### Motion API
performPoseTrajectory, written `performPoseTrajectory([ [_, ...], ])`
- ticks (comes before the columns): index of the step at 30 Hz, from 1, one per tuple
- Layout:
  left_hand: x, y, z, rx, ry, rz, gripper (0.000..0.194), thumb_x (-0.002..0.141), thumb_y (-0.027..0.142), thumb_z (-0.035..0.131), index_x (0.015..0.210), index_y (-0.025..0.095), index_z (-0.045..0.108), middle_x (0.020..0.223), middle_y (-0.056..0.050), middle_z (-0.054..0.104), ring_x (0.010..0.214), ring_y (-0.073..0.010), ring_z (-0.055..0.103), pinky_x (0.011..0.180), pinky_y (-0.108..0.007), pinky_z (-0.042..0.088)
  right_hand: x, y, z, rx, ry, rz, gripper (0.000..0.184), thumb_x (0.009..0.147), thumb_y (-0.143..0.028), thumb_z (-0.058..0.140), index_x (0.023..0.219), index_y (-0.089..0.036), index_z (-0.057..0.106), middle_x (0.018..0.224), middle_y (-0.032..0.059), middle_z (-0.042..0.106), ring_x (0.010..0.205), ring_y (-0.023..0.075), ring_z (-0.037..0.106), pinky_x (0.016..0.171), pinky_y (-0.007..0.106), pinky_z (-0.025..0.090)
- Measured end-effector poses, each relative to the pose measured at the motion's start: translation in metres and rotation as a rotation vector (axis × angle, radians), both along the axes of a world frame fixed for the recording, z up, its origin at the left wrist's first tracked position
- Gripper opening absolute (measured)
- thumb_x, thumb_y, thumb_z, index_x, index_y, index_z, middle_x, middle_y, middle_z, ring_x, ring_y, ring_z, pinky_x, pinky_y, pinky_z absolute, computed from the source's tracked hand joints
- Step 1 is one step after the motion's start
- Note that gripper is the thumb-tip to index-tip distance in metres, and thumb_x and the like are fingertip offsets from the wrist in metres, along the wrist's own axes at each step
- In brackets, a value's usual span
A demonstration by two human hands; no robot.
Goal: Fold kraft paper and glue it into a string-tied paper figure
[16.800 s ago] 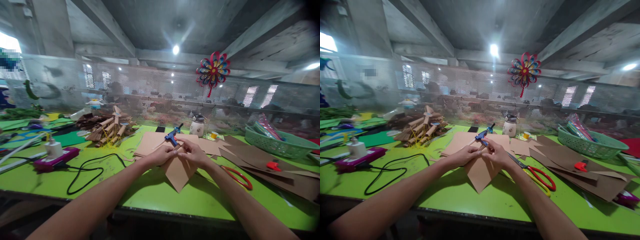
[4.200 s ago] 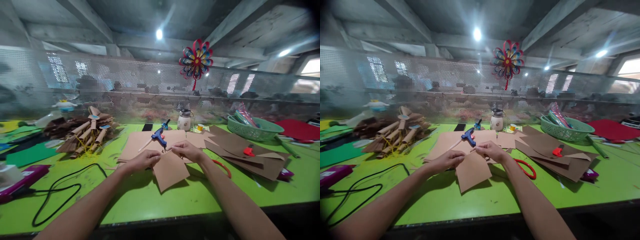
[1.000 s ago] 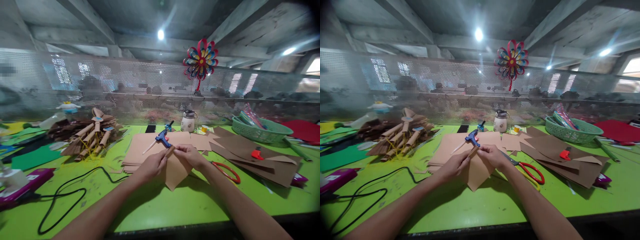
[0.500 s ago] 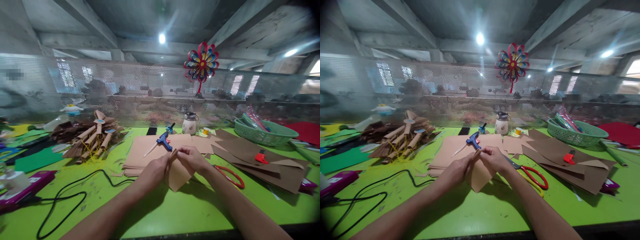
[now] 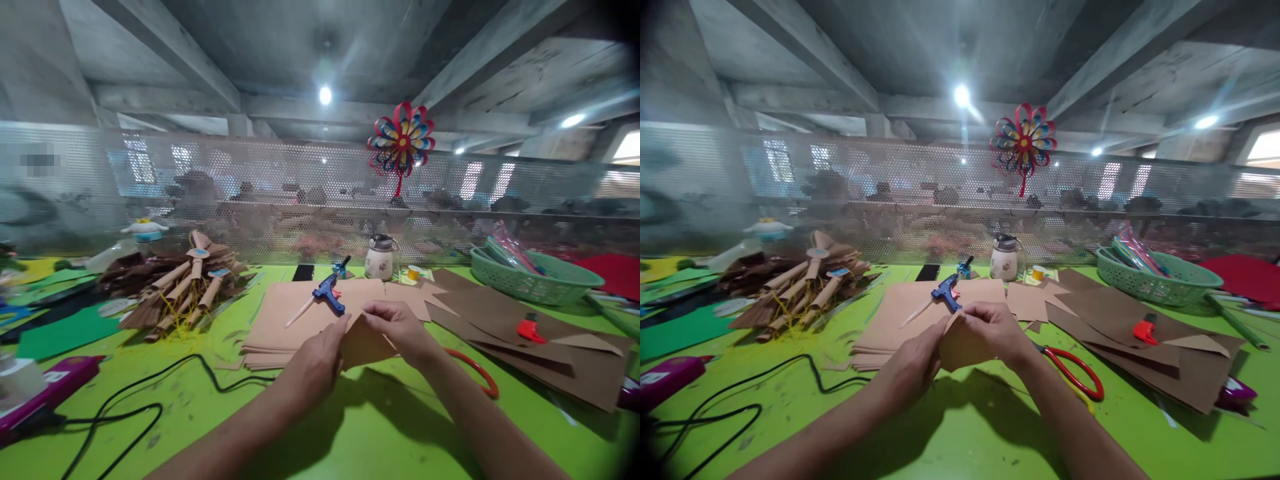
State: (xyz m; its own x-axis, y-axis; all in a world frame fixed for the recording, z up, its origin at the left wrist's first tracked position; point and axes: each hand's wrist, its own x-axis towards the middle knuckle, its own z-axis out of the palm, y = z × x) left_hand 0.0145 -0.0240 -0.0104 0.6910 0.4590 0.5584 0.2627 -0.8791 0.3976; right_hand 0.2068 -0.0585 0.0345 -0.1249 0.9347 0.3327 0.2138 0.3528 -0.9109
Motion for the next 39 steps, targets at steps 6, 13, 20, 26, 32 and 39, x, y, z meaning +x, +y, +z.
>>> performPoseTrajectory([
  [6, -0.001, -0.008, 0.004, -0.102, -0.011, 0.026, 0.066, 0.079, 0.008, 0.039, 0.141, 0.023, 0.022, 0.13, -0.01, 0.047, 0.116, -0.0231, 0.047, 0.097, -0.04, 0.039, 0.008, 0.002, 0.0, 0.061, -0.121, 0.015, 0.021, 0.08, -0.033, 0.057, 0.088, -0.017, 0.067, 0.086, 0.004, 0.066, 0.079, 0.0157, 0.056, 0.071, 0.026, 0.042],
  [13, 0.002, -0.011, 0.014, -0.298, 0.002, 0.03, 0.064, 0.077, 0.004, 0.033, 0.137, 0.026, 0.034, 0.124, -0.008, 0.054, 0.105, -0.0216, 0.054, 0.091, -0.037, 0.042, 0.002, 0.012, -0.011, -0.035, 0.078, -0.028, 0.021, 0.071, -0.031, 0.066, 0.085, -0.016, 0.061, 0.075, 0.0025, 0.063, 0.07, 0.014, 0.056, 0.065, 0.026, 0.042],
  [20, 0.005, -0.009, 0.011, -0.316, -0.022, 0.031, 0.054, 0.079, 0.007, 0.034, 0.131, 0.022, 0.042, 0.116, -0.01, 0.058, 0.099, -0.0215, 0.056, 0.085, -0.035, 0.044, -0.008, 0.011, -0.012, 0.01, 0.025, -0.131, 0.033, 0.083, -0.047, 0.049, 0.092, -0.017, 0.061, 0.07, 0.0004, 0.056, 0.064, 0.0126, 0.05, 0.058, 0.024, 0.039],
  [26, 0.005, -0.016, 0.009, -0.24, 0.0, 0.105, 0.045, 0.086, 0.021, 0.039, 0.132, 0.019, 0.039, 0.114, -0.012, 0.058, 0.094, -0.0226, 0.056, 0.083, -0.037, 0.045, -0.011, 0.012, -0.016, -0.067, -0.119, -0.219, 0.04, 0.075, -0.053, 0.058, 0.061, -0.015, 0.058, 0.055, -0.0022, 0.046, 0.051, 0.0097, 0.04, 0.047, 0.023, 0.031],
  [32, 0.004, -0.005, 0.004, -0.266, 0.047, 0.105, 0.046, 0.085, 0.018, 0.039, 0.13, 0.021, 0.041, 0.117, -0.012, 0.057, 0.1, -0.0234, 0.054, 0.086, -0.038, 0.043, -0.009, 0.014, -0.021, -0.23, 0.075, -0.125, 0.036, 0.067, -0.05, 0.066, 0.065, -0.015, 0.06, 0.054, -0.0017, 0.052, 0.048, 0.0095, 0.043, 0.046, 0.022, 0.034],
  [39, 0.006, -0.001, 0.008, -0.539, -0.055, -0.067, 0.036, 0.091, 0.033, 0.033, 0.115, 0.016, 0.054, 0.105, -0.01, 0.061, 0.093, -0.0194, 0.055, 0.081, -0.029, 0.044, -0.006, 0.018, -0.026, -0.073, -0.114, -0.133, 0.029, 0.074, -0.042, 0.06, 0.07, -0.014, 0.065, 0.065, 0.0015, 0.06, 0.06, 0.0126, 0.05, 0.056, 0.024, 0.039],
])
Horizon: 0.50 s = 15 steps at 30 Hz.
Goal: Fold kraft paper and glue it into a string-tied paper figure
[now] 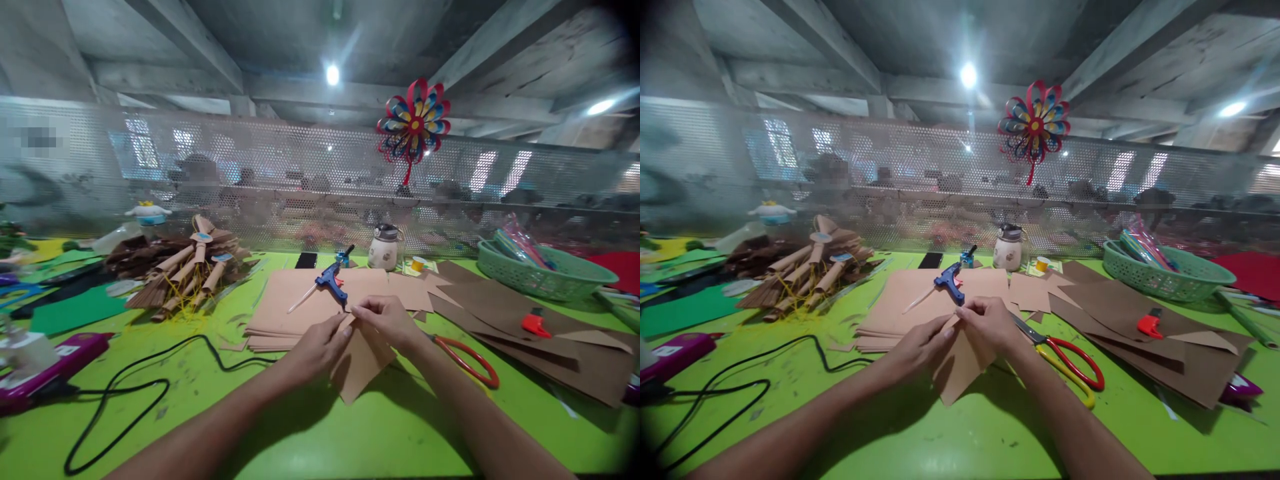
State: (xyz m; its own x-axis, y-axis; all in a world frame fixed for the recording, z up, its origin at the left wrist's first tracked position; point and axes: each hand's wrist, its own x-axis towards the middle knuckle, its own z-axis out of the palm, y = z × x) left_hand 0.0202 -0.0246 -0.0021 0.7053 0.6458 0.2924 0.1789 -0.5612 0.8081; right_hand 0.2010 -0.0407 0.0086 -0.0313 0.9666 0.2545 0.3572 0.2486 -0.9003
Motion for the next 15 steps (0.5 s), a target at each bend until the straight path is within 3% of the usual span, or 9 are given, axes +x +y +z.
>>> performPoseTrajectory([
  [4, -0.003, 0.005, 0.002, -0.131, 0.015, -0.043, 0.042, 0.09, 0.045, 0.032, 0.092, 0.012, 0.058, 0.092, -0.009, 0.061, 0.082, -0.0175, 0.054, 0.073, -0.027, 0.044, 0.003, 0.002, -0.003, 0.049, -0.088, 0.051, 0.026, 0.077, -0.039, 0.058, 0.071, -0.014, 0.066, 0.068, 0.002, 0.062, 0.065, 0.0141, 0.053, 0.061, 0.025, 0.04],
  [9, -0.002, 0.006, 0.001, -0.323, 0.029, -0.025, 0.039, 0.086, 0.048, 0.041, 0.082, 0.012, 0.055, 0.07, -0.004, 0.056, 0.06, -0.0113, 0.048, 0.054, -0.021, 0.038, 0.002, 0.0, -0.001, 0.067, -0.098, 0.087, 0.022, 0.078, -0.035, 0.058, 0.075, -0.015, 0.066, 0.072, 0.0026, 0.063, 0.067, 0.0142, 0.054, 0.062, 0.025, 0.041],
  [12, -0.001, 0.003, 0.001, -0.276, 0.0, 0.026, 0.039, 0.085, 0.048, 0.043, 0.081, 0.011, 0.056, 0.068, -0.003, 0.055, 0.059, -0.0111, 0.047, 0.051, -0.02, 0.035, 0.003, -0.004, 0.005, 0.068, -0.078, 0.126, 0.022, 0.079, -0.036, 0.057, 0.077, -0.015, 0.066, 0.075, 0.0033, 0.064, 0.07, 0.0149, 0.055, 0.064, 0.025, 0.043],
  [15, -0.001, 0.002, 0.001, -0.103, -0.003, 0.102, 0.038, 0.085, 0.046, 0.043, 0.085, 0.011, 0.059, 0.076, -0.005, 0.059, 0.067, -0.0137, 0.05, 0.056, -0.021, 0.037, 0.005, -0.008, 0.011, 0.052, -0.052, 0.181, 0.023, 0.079, -0.037, 0.058, 0.083, -0.016, 0.067, 0.081, 0.0045, 0.066, 0.076, 0.0165, 0.057, 0.068, 0.027, 0.045],
])
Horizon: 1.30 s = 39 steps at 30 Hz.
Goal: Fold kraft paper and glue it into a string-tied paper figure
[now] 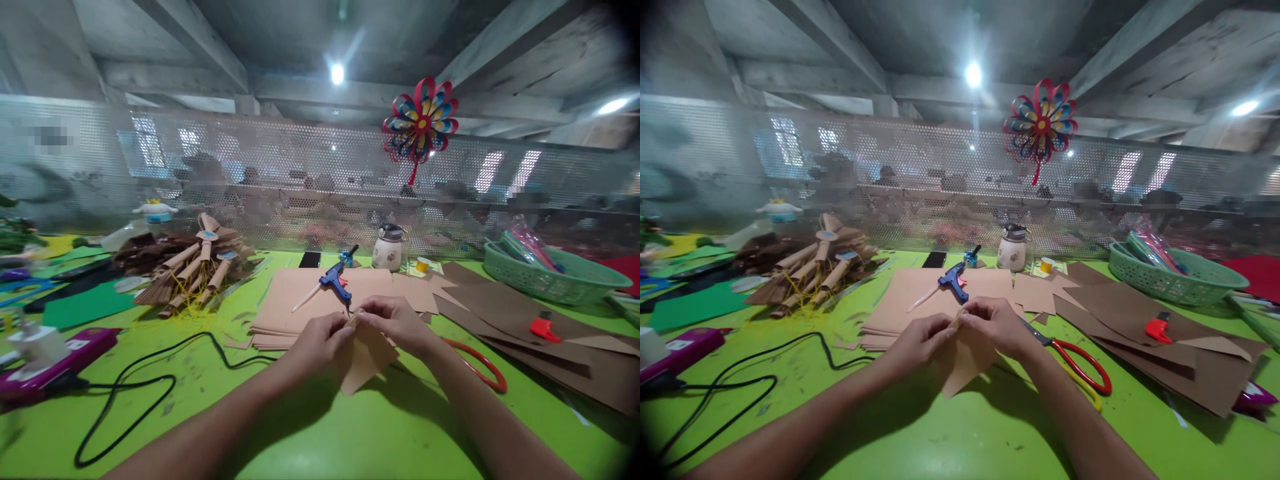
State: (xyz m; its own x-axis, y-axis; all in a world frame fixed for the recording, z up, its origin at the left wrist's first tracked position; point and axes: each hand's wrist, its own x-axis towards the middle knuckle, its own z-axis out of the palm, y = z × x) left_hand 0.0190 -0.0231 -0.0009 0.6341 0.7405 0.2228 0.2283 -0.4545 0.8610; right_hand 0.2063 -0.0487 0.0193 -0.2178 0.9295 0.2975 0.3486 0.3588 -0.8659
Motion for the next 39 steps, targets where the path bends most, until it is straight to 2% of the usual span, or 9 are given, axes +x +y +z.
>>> performPoseTrajectory([
  [3, -0.001, -0.002, 0.001, 0.138, 0.044, 0.036, 0.034, 0.088, 0.04, 0.04, 0.093, 0.013, 0.059, 0.084, -0.007, 0.063, 0.074, -0.0157, 0.053, 0.062, -0.023, 0.038, 0.003, -0.002, 0.004, -0.02, 0.039, 0.052, 0.024, 0.078, -0.036, 0.06, 0.09, -0.016, 0.068, 0.09, 0.006, 0.067, 0.084, 0.0187, 0.059, 0.076, 0.03, 0.046],
  [6, -0.002, -0.005, 0.003, 0.207, 0.071, 0.044, 0.03, 0.089, 0.035, 0.038, 0.098, 0.014, 0.058, 0.089, -0.007, 0.064, 0.077, -0.0165, 0.055, 0.064, -0.024, 0.038, 0.004, -0.002, 0.004, -0.026, 0.061, 0.098, 0.023, 0.078, -0.033, 0.06, 0.094, -0.018, 0.068, 0.095, 0.0064, 0.066, 0.089, 0.0197, 0.059, 0.08, 0.032, 0.046],
  [19, -0.002, -0.012, 0.004, 0.303, 0.121, 0.061, 0.028, 0.091, 0.033, 0.033, 0.095, 0.016, 0.055, 0.087, -0.009, 0.063, 0.073, -0.017, 0.055, 0.063, -0.026, 0.039, -0.002, -0.007, 0.008, 0.047, 0.062, 0.071, 0.018, 0.079, -0.033, 0.06, 0.086, -0.018, 0.068, 0.084, 0.0044, 0.065, 0.079, 0.0162, 0.058, 0.072, 0.028, 0.045],
  [24, -0.002, -0.014, 0.006, 0.288, 0.129, 0.048, 0.028, 0.091, 0.033, 0.034, 0.095, 0.015, 0.055, 0.086, -0.007, 0.062, 0.072, -0.016, 0.055, 0.062, -0.025, 0.038, -0.005, -0.007, 0.008, 0.053, 0.078, 0.073, 0.017, 0.079, -0.031, 0.06, 0.083, -0.016, 0.068, 0.08, 0.0041, 0.064, 0.076, 0.0152, 0.057, 0.07, 0.026, 0.046],
  [28, -0.001, -0.011, 0.005, 0.252, 0.101, 0.039, 0.03, 0.091, 0.036, 0.034, 0.091, 0.014, 0.054, 0.083, -0.006, 0.061, 0.07, -0.0144, 0.053, 0.061, -0.024, 0.037, -0.004, -0.006, 0.005, 0.016, 0.094, 0.098, 0.021, 0.08, -0.032, 0.059, 0.09, -0.015, 0.067, 0.088, 0.0061, 0.065, 0.082, 0.0168, 0.058, 0.074, 0.028, 0.046],
  [32, -0.001, -0.007, 0.005, 0.117, 0.039, -0.006, 0.034, 0.09, 0.042, 0.036, 0.088, 0.013, 0.054, 0.082, -0.005, 0.06, 0.071, -0.0134, 0.052, 0.06, -0.022, 0.037, 0.0, -0.005, 0.004, -0.047, 0.086, 0.166, 0.027, 0.079, -0.028, 0.061, 0.103, -0.017, 0.065, 0.099, 0.0072, 0.064, 0.09, 0.019, 0.058, 0.078, 0.03, 0.047],
  [35, -0.002, -0.006, 0.008, 0.009, 0.006, -0.06, 0.037, 0.088, 0.046, 0.037, 0.09, 0.013, 0.055, 0.082, -0.005, 0.059, 0.07, -0.0124, 0.051, 0.059, -0.02, 0.037, 0.003, -0.005, 0.006, -0.052, 0.065, 0.177, 0.027, 0.079, -0.027, 0.06, 0.103, -0.017, 0.066, 0.094, 0.0064, 0.065, 0.09, 0.0197, 0.058, 0.079, 0.031, 0.047],
  [39, -0.004, -0.006, 0.015, -0.05, -0.013, -0.109, 0.041, 0.086, 0.05, 0.04, 0.093, 0.013, 0.056, 0.083, -0.005, 0.057, 0.068, -0.0111, 0.048, 0.058, -0.02, 0.037, 0.004, -0.007, 0.008, -0.028, 0.053, 0.125, 0.024, 0.078, -0.027, 0.061, 0.099, -0.016, 0.067, 0.089, 0.0062, 0.066, 0.087, 0.0202, 0.059, 0.078, 0.032, 0.046],
])
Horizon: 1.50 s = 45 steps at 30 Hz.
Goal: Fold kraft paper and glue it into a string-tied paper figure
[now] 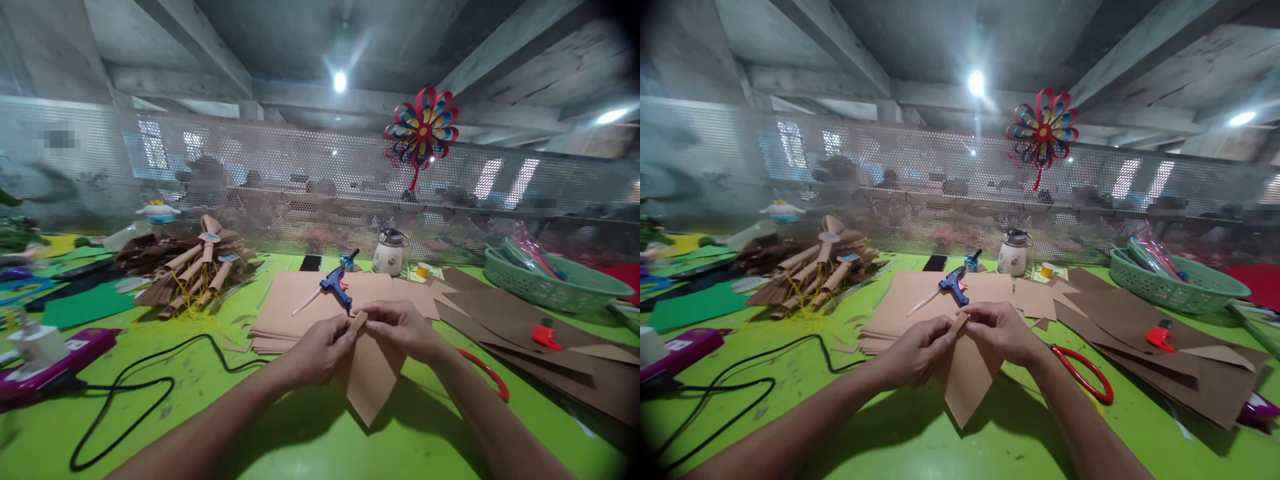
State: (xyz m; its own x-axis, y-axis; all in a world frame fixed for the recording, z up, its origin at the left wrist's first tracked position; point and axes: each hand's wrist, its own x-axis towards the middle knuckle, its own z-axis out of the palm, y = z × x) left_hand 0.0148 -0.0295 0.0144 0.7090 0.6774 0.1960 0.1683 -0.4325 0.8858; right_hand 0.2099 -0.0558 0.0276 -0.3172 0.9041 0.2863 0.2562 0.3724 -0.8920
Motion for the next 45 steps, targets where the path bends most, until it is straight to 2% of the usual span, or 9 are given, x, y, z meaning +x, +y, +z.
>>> performPoseTrajectory([
  [3, -0.001, 0.0, 0.003, -0.015, 0.001, -0.014, 0.04, 0.085, 0.05, 0.042, 0.091, 0.013, 0.056, 0.079, -0.004, 0.056, 0.067, -0.0111, 0.048, 0.057, -0.02, 0.037, 0.0, 0.001, -0.001, -0.028, 0.05, 0.015, 0.024, 0.077, -0.028, 0.063, 0.097, -0.016, 0.068, 0.091, 0.0066, 0.067, 0.085, 0.019, 0.059, 0.076, 0.032, 0.046],
  [7, -0.001, 0.002, 0.0, -0.018, 0.013, -0.023, 0.039, 0.085, 0.05, 0.042, 0.088, 0.014, 0.056, 0.075, -0.004, 0.055, 0.065, -0.0113, 0.048, 0.056, -0.02, 0.038, 0.004, 0.004, -0.005, -0.114, 0.114, 0.069, 0.026, 0.076, -0.028, 0.065, 0.099, -0.017, 0.067, 0.096, 0.0073, 0.067, 0.086, 0.0175, 0.059, 0.079, 0.031, 0.045],
  [11, 0.001, 0.006, -0.007, -0.001, -0.002, -0.032, 0.039, 0.085, 0.05, 0.041, 0.085, 0.014, 0.055, 0.077, -0.004, 0.054, 0.067, -0.0116, 0.046, 0.057, -0.021, 0.038, 0.007, 0.005, -0.004, -0.12, 0.074, 0.101, 0.027, 0.077, -0.026, 0.063, 0.102, -0.017, 0.065, 0.097, 0.0073, 0.065, 0.089, 0.0174, 0.058, 0.081, 0.032, 0.044],
  [16, 0.003, 0.007, -0.009, 0.021, 0.029, -0.053, 0.035, 0.086, 0.047, 0.041, 0.081, 0.014, 0.051, 0.074, 0.0, 0.049, 0.064, -0.0102, 0.041, 0.056, -0.021, 0.035, 0.005, 0.002, 0.0, -0.1, 0.007, 0.085, 0.023, 0.078, -0.026, 0.061, 0.098, -0.015, 0.065, 0.089, 0.0057, 0.065, 0.083, 0.0162, 0.057, 0.074, 0.029, 0.043],
  [23, 0.006, 0.006, -0.013, 0.025, 0.039, -0.035, 0.037, 0.086, 0.049, 0.04, 0.073, 0.015, 0.045, 0.067, 0.001, 0.041, 0.06, -0.0092, 0.036, 0.054, -0.02, 0.033, -0.002, 0.01, -0.012, -0.09, -0.013, -0.084, 0.022, 0.075, -0.034, 0.064, 0.076, -0.012, 0.064, 0.069, 0.0027, 0.062, 0.064, 0.0117, 0.053, 0.058, 0.024, 0.039],
  [27, 0.007, 0.008, -0.014, -0.065, 0.028, -0.034, 0.038, 0.084, 0.052, 0.042, 0.074, 0.015, 0.046, 0.065, 0.001, 0.043, 0.056, -0.0086, 0.037, 0.049, -0.02, 0.029, -0.001, 0.012, -0.015, -0.094, 0.019, -0.092, 0.021, 0.074, -0.034, 0.064, 0.074, -0.013, 0.063, 0.066, 0.0007, 0.06, 0.06, 0.0103, 0.051, 0.056, 0.022, 0.038],
  [34, 0.0, 0.013, -0.02, -0.258, 0.076, -0.144, 0.04, 0.082, 0.055, 0.045, 0.071, 0.016, 0.045, 0.051, 0.004, 0.037, 0.043, -0.0071, 0.03, 0.043, -0.022, 0.02, 0.003, 0.015, -0.015, -0.08, -0.02, -0.175, 0.021, 0.072, -0.034, 0.065, 0.073, -0.013, 0.062, 0.067, 0.001, 0.061, 0.06, 0.0107, 0.052, 0.055, 0.023, 0.038],
  [41, 0.002, 0.016, -0.027, -0.405, 0.033, -0.099, 0.04, 0.076, 0.054, 0.054, 0.071, 0.014, 0.049, 0.054, 0.004, 0.04, 0.045, -0.0069, 0.031, 0.045, -0.023, 0.02, 0.003, 0.018, -0.02, -0.051, -0.08, -0.189, 0.021, 0.071, -0.036, 0.063, 0.071, -0.014, 0.061, 0.065, 0.0014, 0.06, 0.058, 0.0117, 0.051, 0.053, 0.023, 0.037],
  [45, 0.003, 0.017, -0.027, -0.469, 0.018, -0.105, 0.038, 0.073, 0.05, 0.058, 0.065, 0.015, 0.046, 0.052, 0.005, 0.036, 0.044, -0.0061, 0.028, 0.045, -0.023, 0.017, 0.003, 0.02, -0.023, -0.051, -0.07, -0.185, 0.021, 0.071, -0.035, 0.063, 0.07, -0.014, 0.061, 0.063, 0.0007, 0.058, 0.057, 0.0109, 0.049, 0.052, 0.022, 0.035],
])
